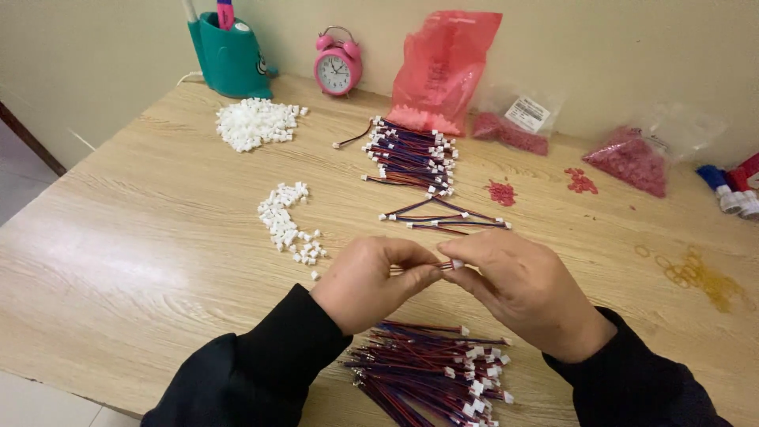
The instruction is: Assembling electronic wire connectors by inserting wire terminals into plastic housings.
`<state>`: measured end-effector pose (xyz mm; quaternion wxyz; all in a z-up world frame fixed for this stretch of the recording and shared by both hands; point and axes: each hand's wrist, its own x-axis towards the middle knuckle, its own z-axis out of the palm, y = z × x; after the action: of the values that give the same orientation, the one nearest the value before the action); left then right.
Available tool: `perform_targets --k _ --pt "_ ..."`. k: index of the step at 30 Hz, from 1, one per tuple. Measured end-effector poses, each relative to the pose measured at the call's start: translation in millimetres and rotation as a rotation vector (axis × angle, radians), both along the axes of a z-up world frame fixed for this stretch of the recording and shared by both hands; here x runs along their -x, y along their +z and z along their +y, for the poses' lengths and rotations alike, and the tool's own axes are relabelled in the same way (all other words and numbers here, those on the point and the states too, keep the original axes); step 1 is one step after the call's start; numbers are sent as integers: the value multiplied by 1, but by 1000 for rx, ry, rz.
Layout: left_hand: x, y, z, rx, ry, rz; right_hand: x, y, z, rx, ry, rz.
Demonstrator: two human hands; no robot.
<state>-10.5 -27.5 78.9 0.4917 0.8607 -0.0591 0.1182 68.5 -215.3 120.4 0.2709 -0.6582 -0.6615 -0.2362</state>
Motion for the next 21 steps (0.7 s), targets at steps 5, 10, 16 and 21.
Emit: perform_targets --k 5,10,16,21 --pt "1 -2 1 334 23 177 0 2 -1 29 -18 -10" --pt "6 -9 24 278 141 219 -17 -6 -15 69 -165 19" --pt "6 -32 39 146 269 246 -36 -24 -18 235 -251 101" --pt "1 -28 32 32 266 207 -19 -8 15 288 -243 102"
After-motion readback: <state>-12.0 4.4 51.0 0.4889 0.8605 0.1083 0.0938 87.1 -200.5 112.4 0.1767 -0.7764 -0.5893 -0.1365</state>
